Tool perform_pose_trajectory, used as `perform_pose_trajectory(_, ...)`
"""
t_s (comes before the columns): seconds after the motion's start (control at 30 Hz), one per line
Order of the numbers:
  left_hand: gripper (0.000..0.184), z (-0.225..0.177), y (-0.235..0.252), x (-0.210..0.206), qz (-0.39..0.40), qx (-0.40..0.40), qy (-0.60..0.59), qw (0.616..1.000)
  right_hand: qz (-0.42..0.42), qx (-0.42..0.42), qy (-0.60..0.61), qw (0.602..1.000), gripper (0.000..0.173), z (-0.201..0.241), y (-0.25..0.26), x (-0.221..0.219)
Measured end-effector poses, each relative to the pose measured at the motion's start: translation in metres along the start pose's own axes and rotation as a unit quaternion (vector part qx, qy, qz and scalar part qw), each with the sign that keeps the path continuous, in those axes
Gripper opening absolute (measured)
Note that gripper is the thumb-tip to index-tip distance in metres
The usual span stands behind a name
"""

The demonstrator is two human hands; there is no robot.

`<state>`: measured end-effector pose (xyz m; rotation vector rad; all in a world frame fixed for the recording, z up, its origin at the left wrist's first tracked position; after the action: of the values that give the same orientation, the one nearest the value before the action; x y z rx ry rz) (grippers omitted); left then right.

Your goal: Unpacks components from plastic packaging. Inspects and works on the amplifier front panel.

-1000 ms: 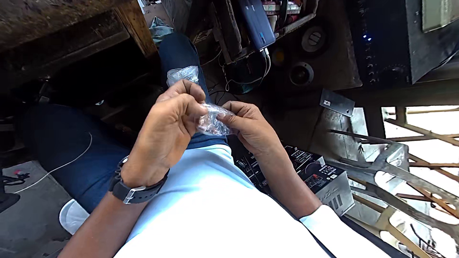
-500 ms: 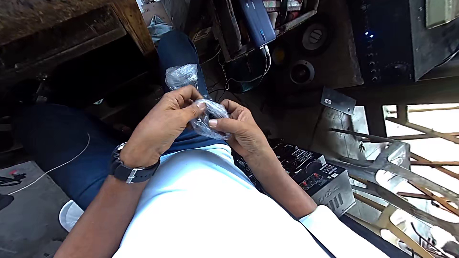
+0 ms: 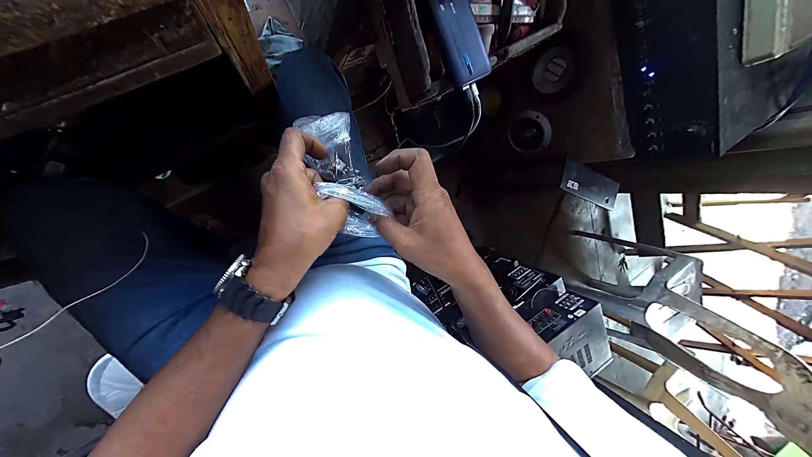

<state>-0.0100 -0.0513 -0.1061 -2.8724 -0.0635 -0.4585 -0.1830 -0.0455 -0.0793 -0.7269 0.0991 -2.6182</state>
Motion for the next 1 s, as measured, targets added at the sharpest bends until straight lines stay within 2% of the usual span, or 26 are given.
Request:
perform_pose_trajectory(0.1, 0.052, -0.012, -0.002, 0.008, -0.044, -0.04, 0.059, 0.997, 0.009, 0.08, -0.032, 0.996, 0.044, 0.022, -0.003, 0.001)
perform_pose_trajectory(0.2, 0.049, -0.017, -0.016, 0.012, 0.003, -0.07, 0.07, 0.995, 0.006, 0.169, -0.068, 0.983, 0.015, 0.033, 0.0, 0.005)
perform_pose_trajectory(0.23, 0.049, -0.015, -0.02, 0.012, 0.034, -0.059, 0.05, 0.996, 0.009, 0.183, -0.083, 0.98, 0.014, 0.035, 0.001, 0.006)
perform_pose_trajectory(0.3, 0.043, -0.009, -0.026, 0.008, 0.101, -0.002, -0.061, 0.993, 0.017, 0.193, -0.099, 0.976, 0.021, 0.035, 0.001, 0.008)
perform_pose_trajectory(0.4, 0.044, -0.005, -0.031, -0.001, 0.191, 0.091, -0.271, 0.939, 0.018, 0.188, -0.108, 0.976, 0.028, 0.037, -0.001, 0.011)
perform_pose_trajectory(0.47, 0.052, -0.005, -0.032, -0.005, 0.209, 0.116, -0.329, 0.914, -0.003, 0.184, -0.143, 0.972, 0.029, 0.04, -0.001, 0.013)
perform_pose_trajectory(0.63, 0.074, -0.007, -0.029, -0.004, 0.205, 0.09, -0.324, 0.919, -0.046, 0.132, -0.277, 0.951, 0.027, 0.042, -0.004, 0.008)
perform_pose_trajectory(0.8, 0.088, 0.0, -0.029, -0.006, 0.214, 0.067, -0.341, 0.913, -0.052, 0.109, -0.297, 0.947, 0.016, 0.039, -0.002, 0.005)
perform_pose_trajectory(0.9, 0.088, 0.0, -0.029, -0.006, 0.211, 0.064, -0.355, 0.909, -0.047, 0.101, -0.317, 0.942, 0.013, 0.038, 0.001, 0.004)
perform_pose_trajectory(1.0, 0.078, 0.001, -0.028, -0.007, 0.209, 0.072, -0.361, 0.906, -0.029, 0.095, -0.333, 0.938, 0.017, 0.036, 0.003, 0.002)
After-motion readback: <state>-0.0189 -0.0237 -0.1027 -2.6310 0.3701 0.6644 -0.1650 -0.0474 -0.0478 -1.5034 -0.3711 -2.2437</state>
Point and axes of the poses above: each hand's wrist, its own y-axis towards the middle knuckle, its own x-axis out of the back of the hand, z = x × y, the point moved 6 cm from there along y, towards the middle knuckle, and after that the axes turned 8 degrees about -y, right-handed, at the moved point
